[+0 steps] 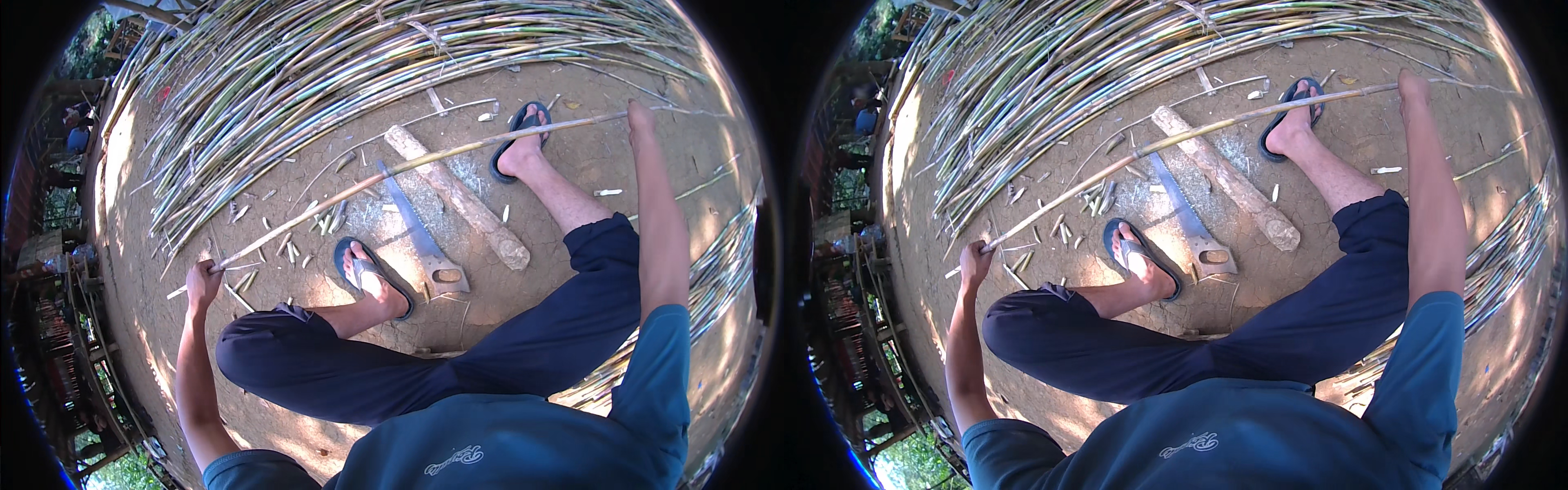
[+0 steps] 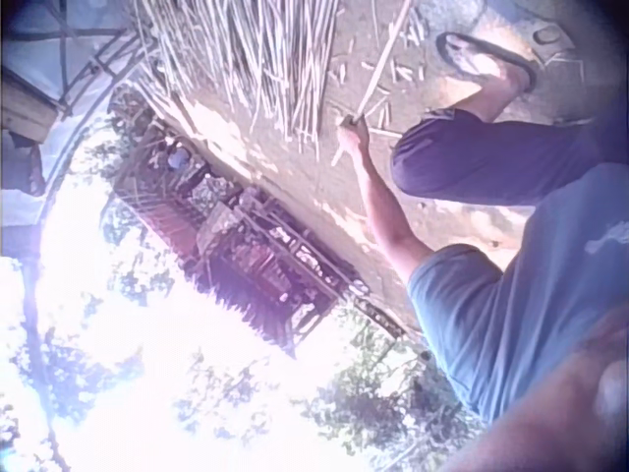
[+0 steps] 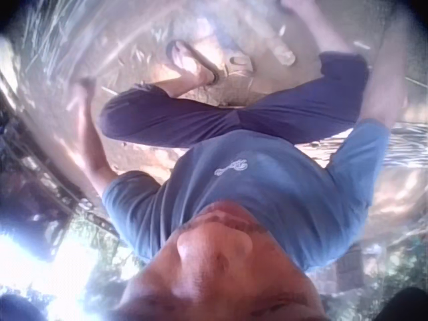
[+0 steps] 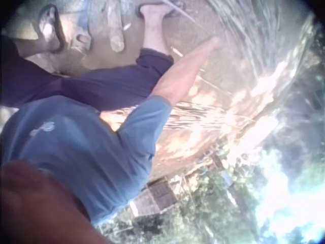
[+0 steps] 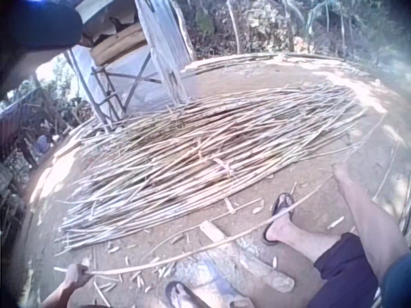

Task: The person sits on the ground and uses a machete to split long bamboo stalks into thin strips. They repeatedly pick up a stalk, place it on a wooden block, and strike it with the machete to separate the layers, then set the finished strips aside.

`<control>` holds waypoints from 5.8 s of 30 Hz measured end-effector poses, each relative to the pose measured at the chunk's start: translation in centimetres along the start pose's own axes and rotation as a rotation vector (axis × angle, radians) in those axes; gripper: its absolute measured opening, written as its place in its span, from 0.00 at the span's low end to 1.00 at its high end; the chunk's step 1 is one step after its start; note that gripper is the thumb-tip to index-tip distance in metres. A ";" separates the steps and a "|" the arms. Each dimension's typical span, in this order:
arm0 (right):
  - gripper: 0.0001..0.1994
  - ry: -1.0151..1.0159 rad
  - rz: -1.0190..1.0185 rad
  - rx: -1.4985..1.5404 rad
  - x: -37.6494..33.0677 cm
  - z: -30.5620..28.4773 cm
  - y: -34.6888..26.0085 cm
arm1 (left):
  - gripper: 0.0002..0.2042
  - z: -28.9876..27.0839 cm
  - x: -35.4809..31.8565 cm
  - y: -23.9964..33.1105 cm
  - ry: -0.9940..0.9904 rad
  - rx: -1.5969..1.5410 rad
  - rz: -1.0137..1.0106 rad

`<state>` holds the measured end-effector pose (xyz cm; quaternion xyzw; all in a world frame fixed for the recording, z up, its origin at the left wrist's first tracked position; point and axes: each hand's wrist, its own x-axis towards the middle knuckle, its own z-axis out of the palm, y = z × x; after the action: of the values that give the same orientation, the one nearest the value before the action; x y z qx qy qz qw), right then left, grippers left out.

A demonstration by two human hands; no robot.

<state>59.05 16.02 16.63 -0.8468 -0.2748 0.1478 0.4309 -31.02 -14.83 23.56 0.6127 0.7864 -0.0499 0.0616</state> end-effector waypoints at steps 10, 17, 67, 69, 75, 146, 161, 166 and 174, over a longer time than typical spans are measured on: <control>0.25 -1.369 -0.844 -0.819 -48.5 1.1 10.9 | 0.11 -1.9 5.7 20.2 -0.378 -0.334 0.447; 0.10 -1.130 -1.364 -0.774 -51.5 5.1 21.6 | 0.19 -2.3 6.6 24.2 -0.390 -0.215 0.435; 0.13 -1.234 0.106 -0.002 -53.3 -2.1 13.4 | 0.27 22.4 8.6 30.2 -0.548 -0.209 0.216; 0.13 -1.218 0.143 -0.112 -52.9 -1.8 13.2 | 0.26 21.7 8.5 30.1 -0.537 -0.230 0.178; 0.10 -1.215 0.154 -0.182 -52.1 -0.5 13.6 | 0.23 21.5 7.8 28.3 -0.540 -0.289 0.136; 0.34 -1.003 0.066 -0.365 -48.6 4.9 9.9 | 0.13 23.3 9.5 34.0 -0.319 -0.451 0.004; 0.33 -1.048 0.233 -0.303 -48.9 4.1 7.8 | 0.12 25.5 10.0 34.6 -0.277 -0.376 0.054; 0.28 -1.094 0.150 -0.397 -48.1 4.7 9.5 | 0.13 24.0 8.6 31.4 -0.241 -0.448 0.033; 0.36 -1.065 0.143 -0.484 -48.2 1.4 9.2 | 0.14 22.4 8.4 31.9 -0.308 -0.372 0.043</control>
<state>22.63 -16.06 8.99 -0.7466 -0.4215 0.5145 0.0169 -1.31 -2.47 0.02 0.5926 0.7500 0.0045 0.2937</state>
